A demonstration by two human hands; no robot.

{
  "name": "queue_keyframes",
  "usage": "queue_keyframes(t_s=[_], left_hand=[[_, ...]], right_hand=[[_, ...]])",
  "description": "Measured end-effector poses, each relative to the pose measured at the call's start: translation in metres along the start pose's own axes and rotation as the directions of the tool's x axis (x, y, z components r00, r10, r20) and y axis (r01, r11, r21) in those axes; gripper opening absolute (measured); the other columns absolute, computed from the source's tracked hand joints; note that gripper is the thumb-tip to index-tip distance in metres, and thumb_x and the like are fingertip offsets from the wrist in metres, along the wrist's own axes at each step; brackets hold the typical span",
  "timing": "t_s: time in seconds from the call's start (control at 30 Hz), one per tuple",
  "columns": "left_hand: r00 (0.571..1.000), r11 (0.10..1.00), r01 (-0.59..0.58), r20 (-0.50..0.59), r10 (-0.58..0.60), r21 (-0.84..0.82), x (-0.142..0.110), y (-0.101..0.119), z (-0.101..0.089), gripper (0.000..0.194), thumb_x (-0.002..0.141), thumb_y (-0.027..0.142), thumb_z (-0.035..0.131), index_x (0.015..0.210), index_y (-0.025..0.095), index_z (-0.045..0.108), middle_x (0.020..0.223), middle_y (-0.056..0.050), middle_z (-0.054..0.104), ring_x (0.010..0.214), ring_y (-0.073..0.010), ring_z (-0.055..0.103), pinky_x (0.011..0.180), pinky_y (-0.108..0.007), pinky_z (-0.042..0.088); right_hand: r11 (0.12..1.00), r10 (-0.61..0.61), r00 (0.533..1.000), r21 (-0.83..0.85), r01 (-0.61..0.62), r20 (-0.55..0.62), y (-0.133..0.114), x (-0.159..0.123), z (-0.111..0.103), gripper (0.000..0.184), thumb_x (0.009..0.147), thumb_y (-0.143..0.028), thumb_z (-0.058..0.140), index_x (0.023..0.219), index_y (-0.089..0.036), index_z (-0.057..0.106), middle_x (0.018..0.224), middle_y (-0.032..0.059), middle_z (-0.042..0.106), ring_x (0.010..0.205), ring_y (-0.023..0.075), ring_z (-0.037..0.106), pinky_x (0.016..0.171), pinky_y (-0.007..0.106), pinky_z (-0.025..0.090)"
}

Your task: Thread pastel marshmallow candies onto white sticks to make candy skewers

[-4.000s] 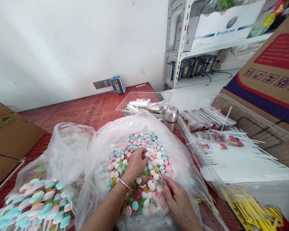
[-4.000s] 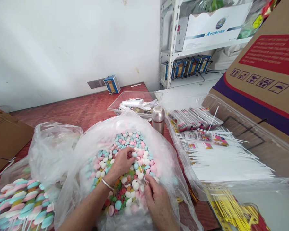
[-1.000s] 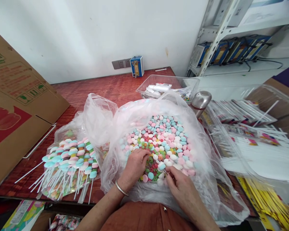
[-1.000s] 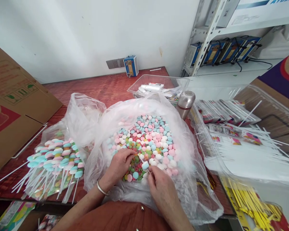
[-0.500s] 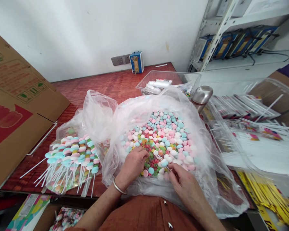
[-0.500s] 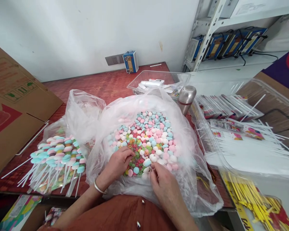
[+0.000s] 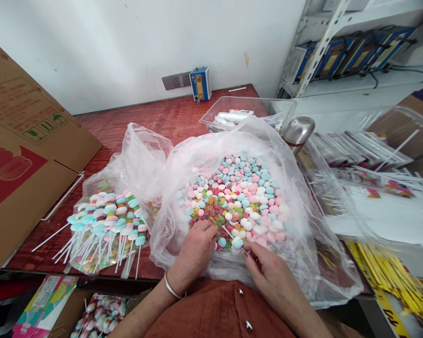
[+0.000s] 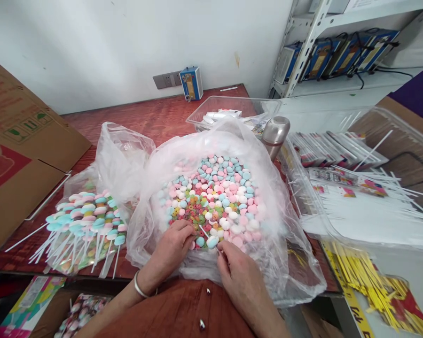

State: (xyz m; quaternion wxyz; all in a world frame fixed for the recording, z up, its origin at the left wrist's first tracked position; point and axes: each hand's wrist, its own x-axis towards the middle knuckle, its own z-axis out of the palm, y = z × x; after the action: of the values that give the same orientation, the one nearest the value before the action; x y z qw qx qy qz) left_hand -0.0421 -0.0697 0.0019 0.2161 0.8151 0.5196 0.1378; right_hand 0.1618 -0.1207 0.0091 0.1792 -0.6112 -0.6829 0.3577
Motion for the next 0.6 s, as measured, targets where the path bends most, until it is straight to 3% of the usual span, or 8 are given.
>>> queue_keyframes(t_s=[0.2, 0.33, 0.47, 0.6], left_hand=[[0.993, 0.988, 0.087, -0.072, -0.097, -0.131, -0.003, -0.003, 0.004, 0.012, 0.088, 0.008, 0.053, 0.091, 0.017, 0.061, 0.091, -0.004, 0.063, 0.088, -0.0189, 0.058, 0.079, -0.032, 0.046], [0.997, 0.987, 0.076, -0.022, -0.080, -0.142, 0.002, -0.006, 0.003, 0.022, 0.086, 0.008, 0.055, 0.104, 0.018, 0.064, 0.098, -0.006, 0.063, 0.091, -0.0194, 0.059, 0.082, -0.032, 0.046], [0.997, 0.986, 0.076, 0.015, -0.074, -0.147, 0.005, -0.006, 0.000, 0.015, 0.086, 0.010, 0.054, 0.090, 0.018, 0.067, 0.094, -0.006, 0.063, 0.089, -0.0197, 0.060, 0.079, -0.032, 0.046], [0.984, 0.951, 0.153, -0.044, -0.171, -0.271, 0.007, -0.006, -0.002, 0.006, 0.085, 0.017, 0.057, 0.084, 0.018, 0.064, 0.085, -0.004, 0.066, 0.082, -0.0193, 0.062, 0.076, -0.032, 0.046]], right_hand=[[0.997, 0.021, 0.999, -0.078, -0.017, 0.048, -0.002, -0.009, 0.009, 0.024, 0.093, -0.019, 0.035, 0.094, -0.021, 0.060, 0.089, 0.0051, 0.070, 0.083, 0.0222, 0.067, 0.071, 0.030, 0.043], [0.976, 0.060, 0.996, -0.215, -0.043, 0.070, -0.008, -0.009, 0.013, 0.022, 0.094, -0.015, 0.038, 0.093, -0.020, 0.060, 0.090, 0.0057, 0.071, 0.085, 0.0233, 0.069, 0.069, 0.029, 0.041], [0.940, 0.082, 0.993, -0.338, -0.049, 0.085, -0.015, -0.006, 0.012, 0.022, 0.095, -0.013, 0.040, 0.092, -0.020, 0.061, 0.090, 0.0059, 0.071, 0.082, 0.0241, 0.070, 0.065, 0.029, 0.040], [0.962, 0.061, 0.997, -0.269, -0.045, 0.050, -0.016, -0.007, 0.009, 0.022, 0.095, -0.015, 0.039, 0.093, -0.020, 0.061, 0.092, 0.0053, 0.071, 0.084, 0.0233, 0.070, 0.067, 0.029, 0.041]])
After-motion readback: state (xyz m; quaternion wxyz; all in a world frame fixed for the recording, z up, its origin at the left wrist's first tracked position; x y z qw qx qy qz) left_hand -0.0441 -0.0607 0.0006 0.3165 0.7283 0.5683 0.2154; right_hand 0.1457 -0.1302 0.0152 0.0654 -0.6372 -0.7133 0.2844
